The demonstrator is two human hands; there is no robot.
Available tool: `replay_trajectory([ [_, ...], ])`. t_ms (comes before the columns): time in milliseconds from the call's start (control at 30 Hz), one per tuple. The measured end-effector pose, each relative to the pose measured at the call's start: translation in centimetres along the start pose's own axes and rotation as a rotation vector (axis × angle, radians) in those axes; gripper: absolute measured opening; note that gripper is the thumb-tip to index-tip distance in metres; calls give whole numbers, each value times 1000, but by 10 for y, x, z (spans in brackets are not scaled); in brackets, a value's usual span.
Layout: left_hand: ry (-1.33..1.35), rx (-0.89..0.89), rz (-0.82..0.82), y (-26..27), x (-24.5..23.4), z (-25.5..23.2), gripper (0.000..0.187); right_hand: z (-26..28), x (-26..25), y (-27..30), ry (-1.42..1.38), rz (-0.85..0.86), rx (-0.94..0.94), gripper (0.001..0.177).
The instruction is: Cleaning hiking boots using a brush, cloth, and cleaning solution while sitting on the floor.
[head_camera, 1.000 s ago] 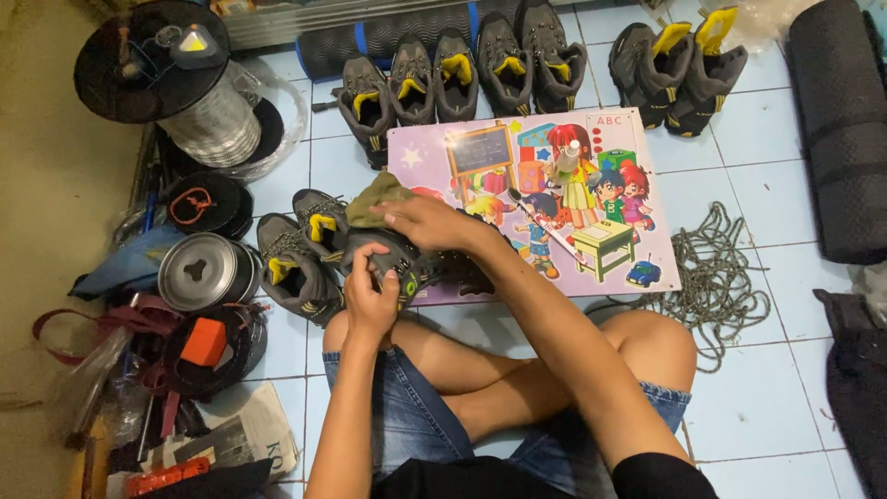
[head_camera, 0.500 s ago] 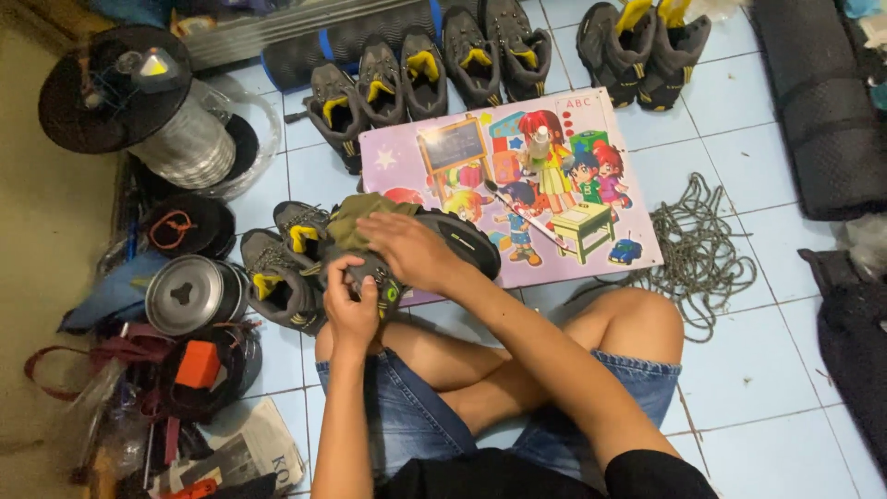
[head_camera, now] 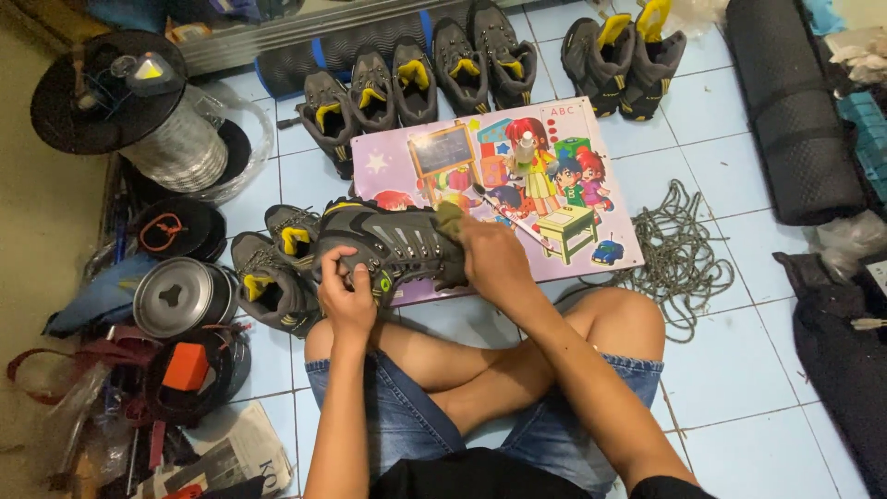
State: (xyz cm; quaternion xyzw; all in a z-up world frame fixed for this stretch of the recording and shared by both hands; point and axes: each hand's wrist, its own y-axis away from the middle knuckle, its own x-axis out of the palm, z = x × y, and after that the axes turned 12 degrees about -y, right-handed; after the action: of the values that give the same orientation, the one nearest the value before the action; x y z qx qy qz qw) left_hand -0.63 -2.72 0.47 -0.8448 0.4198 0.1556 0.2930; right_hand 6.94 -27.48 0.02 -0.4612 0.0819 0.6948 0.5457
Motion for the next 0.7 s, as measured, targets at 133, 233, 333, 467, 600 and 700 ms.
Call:
replay_trajectory([
  [133,-23,8,23,-1,4,13,23,15,6,-22,-52,-114,33,27],
  [233,-34,-4,17,1,3,8,24,41,22,-39,-107,-146,-117,31],
  [333,-104,12,33,-3,3,4,27,32,53,-54,-87,-135,-96,35],
  [467,-134,30,68,-6,4,8,28,26,75,-71,-192,4,-67,34],
  [600,-139,40,88,-8,2,8,28,40,58,-89,-320,157,-65,33],
  [700,-116,33,94,-8,2,7,28,44,58,-98,-434,209,5,37],
])
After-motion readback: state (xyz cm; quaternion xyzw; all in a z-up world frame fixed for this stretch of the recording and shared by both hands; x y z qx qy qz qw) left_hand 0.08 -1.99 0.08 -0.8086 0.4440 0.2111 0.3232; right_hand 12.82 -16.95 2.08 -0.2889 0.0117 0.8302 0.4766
